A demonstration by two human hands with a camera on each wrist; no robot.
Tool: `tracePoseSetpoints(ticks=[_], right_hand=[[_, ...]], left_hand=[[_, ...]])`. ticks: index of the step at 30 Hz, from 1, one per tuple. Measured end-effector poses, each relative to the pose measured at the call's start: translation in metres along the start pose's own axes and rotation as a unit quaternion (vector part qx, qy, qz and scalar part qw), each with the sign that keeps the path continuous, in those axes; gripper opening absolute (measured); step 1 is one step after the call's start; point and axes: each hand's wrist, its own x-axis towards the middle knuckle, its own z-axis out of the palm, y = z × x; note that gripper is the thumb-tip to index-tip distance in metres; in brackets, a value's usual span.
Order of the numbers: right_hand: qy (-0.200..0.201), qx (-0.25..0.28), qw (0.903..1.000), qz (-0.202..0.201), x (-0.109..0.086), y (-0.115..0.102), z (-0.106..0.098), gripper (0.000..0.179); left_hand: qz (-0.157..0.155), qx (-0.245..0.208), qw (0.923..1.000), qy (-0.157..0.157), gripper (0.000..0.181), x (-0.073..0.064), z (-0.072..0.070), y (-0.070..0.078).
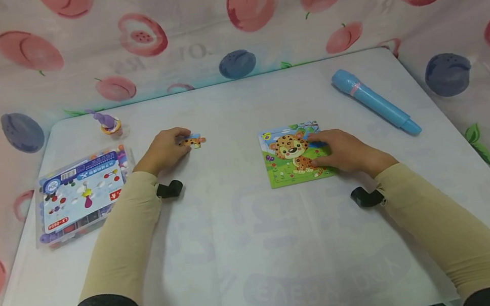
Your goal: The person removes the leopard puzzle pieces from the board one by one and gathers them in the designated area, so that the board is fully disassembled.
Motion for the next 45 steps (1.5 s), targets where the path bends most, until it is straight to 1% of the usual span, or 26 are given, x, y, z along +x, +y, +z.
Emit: tracePoseSetpoints(ticks=[4,10,19,24,30,36,38,40,43,45], right_hand=[[0.005,0.000,1.0000,-0.001,0.001,0.001,0.001,0.069],[0.013,0.002,0.9999,-0.001,0.002,0.000,0.000,0.070],[0.013,0.004,0.9999,-0.004,0.002,0.002,0.001,0.069],[0.013,0.006,0.9999,-0.004,0.002,0.002,0.002,0.069],[0.012,0.005,0.9999,-0.005,0.001,0.002,0.002,0.069],[0.012,0.003,0.9999,-0.002,0.001,0.003,0.002,0.069],[0.012,0.003,0.9999,-0.001,0.001,0.003,0.002,0.069],[0.011,0.005,0.9999,0.001,0.001,0.003,0.002,0.070],[0.014,0.011,0.9998,0.003,0.000,0.002,0.003,0.069],[0.015,0.018,0.9997,0.008,0.001,0.002,0.003,0.069]], left_hand=[[-0.008,0.001,1.0000,0.001,0.045,-0.002,-0.002,-0.001],[-0.012,-0.005,0.9999,0.003,0.047,-0.004,-0.006,-0.003],[-0.020,-0.006,0.9998,0.004,0.048,-0.002,-0.007,-0.006],[-0.019,-0.010,0.9997,0.007,0.048,-0.003,-0.006,-0.005],[-0.011,-0.015,0.9996,0.019,0.054,-0.002,-0.004,-0.002],[0.024,-0.032,0.9989,0.025,0.054,0.004,0.003,0.011],[0.039,-0.032,0.9983,0.028,0.052,0.006,0.007,0.019],[0.048,-0.033,0.9980,0.025,0.051,0.008,0.012,0.029],[0.065,-0.020,0.9976,0.015,0.051,0.011,0.021,0.045],[0.073,-0.011,0.9973,0.002,0.051,0.015,0.027,0.055]])
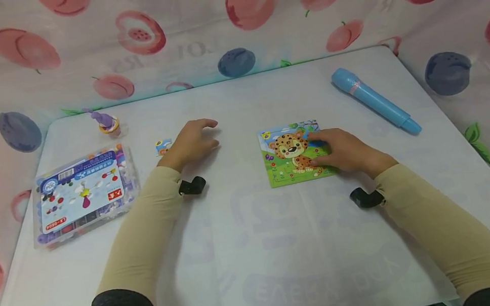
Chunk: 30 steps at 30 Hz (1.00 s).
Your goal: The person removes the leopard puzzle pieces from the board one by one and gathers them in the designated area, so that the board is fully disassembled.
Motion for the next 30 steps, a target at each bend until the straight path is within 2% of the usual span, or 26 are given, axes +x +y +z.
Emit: tracePoseSetpoints(ticks=[6,11,23,30], right_hand=[[0.009,0.001,0.9999,0.009,-0.001,-0.003,0.001,0.069],[0.011,-0.002,0.9999,0.007,-0.003,-0.007,0.000,0.067],[0.016,-0.013,0.9998,0.006,-0.007,-0.011,0.001,0.058],[0.036,-0.031,0.9987,0.016,-0.009,-0.011,0.003,0.058]], left_hand=[[0.029,0.027,0.9988,-0.029,0.052,0.013,0.021,0.026],[0.036,0.021,0.9982,-0.043,0.051,0.020,0.035,0.043],[0.072,0.031,0.9945,-0.070,0.053,0.037,0.059,0.079],[0.069,0.033,0.9932,-0.088,0.053,0.045,0.076,0.098]])
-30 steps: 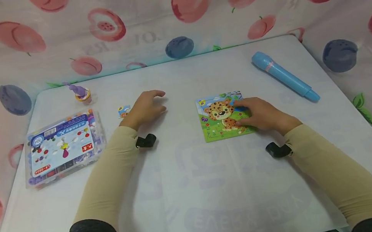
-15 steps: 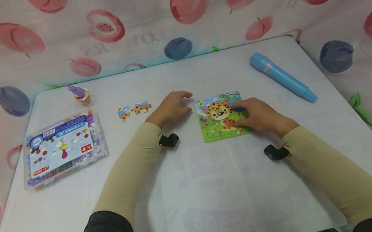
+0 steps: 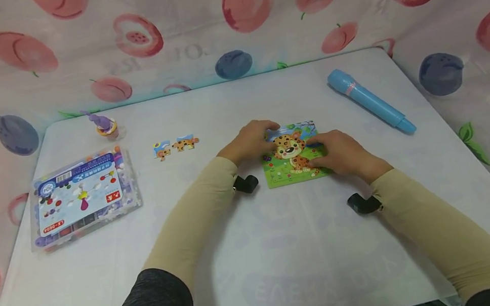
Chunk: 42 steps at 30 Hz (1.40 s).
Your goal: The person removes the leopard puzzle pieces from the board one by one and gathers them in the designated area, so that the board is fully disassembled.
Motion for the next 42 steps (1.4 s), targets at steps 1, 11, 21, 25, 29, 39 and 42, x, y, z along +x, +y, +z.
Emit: tracePoseSetpoints(ticks=[1,11,21,25,29,39,42], right_hand=[[0.003,-0.005,1.0000,0.004,-0.001,0.000,0.000,0.059],[0.021,-0.019,0.9991,0.031,-0.005,0.000,-0.003,0.067],[0.017,-0.002,0.9993,0.032,-0.005,0.002,-0.001,0.067],[0.013,0.003,0.9994,0.033,-0.006,0.000,-0.002,0.067],[0.011,0.004,0.9995,0.029,-0.005,0.000,-0.002,0.067],[0.010,0.008,0.9996,0.024,-0.005,0.001,-0.002,0.065],[0.012,0.010,0.9996,0.023,-0.005,0.001,-0.002,0.063]], left_hand=[[0.003,0.007,1.0000,-0.001,0.053,0.002,0.002,0.002],[0.030,0.021,0.9993,-0.004,0.052,0.014,0.012,0.017],[0.026,0.039,0.9988,-0.017,0.050,0.021,0.015,0.026],[0.023,0.048,0.9984,-0.020,0.049,0.022,0.016,0.027],[0.025,0.040,0.9988,-0.016,0.051,0.023,0.018,0.026],[0.012,0.017,0.9994,-0.028,0.056,0.025,0.019,0.031],[-0.003,0.006,0.9994,-0.033,0.057,0.025,0.018,0.033]])
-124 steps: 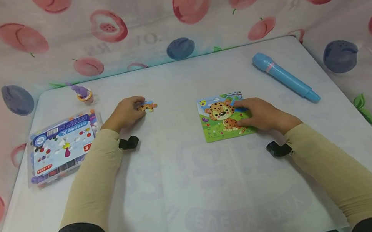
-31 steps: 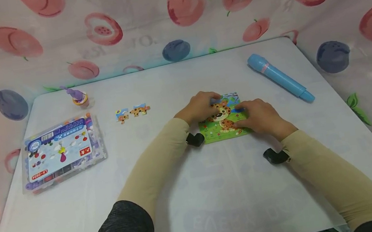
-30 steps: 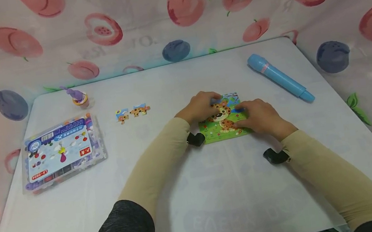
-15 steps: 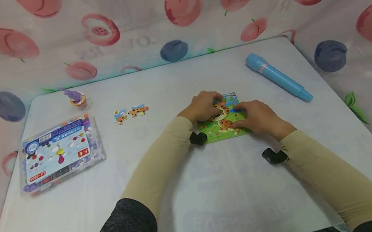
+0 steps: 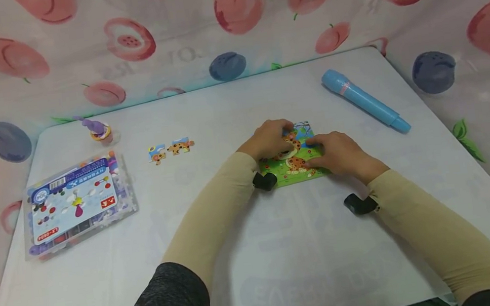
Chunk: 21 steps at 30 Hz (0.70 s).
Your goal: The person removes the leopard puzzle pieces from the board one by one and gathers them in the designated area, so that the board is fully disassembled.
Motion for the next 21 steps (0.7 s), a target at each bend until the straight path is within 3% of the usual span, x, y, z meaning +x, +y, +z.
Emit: tracePoseSetpoints(ticks=[9,21], right_hand=[[0.001,0.005,1.0000,0.002,0.0005,-0.0002,-0.0004,0.063],[0.003,0.003,1.0000,-0.001,0.0018,0.0010,-0.0008,0.062]], left_hand=[[-0.018,-0.030,0.9994,0.003,0.054,0.0002,0.0006,0.0036],[-0.020,-0.061,0.9979,0.008,0.055,0.0042,0.0018,0.0062]])
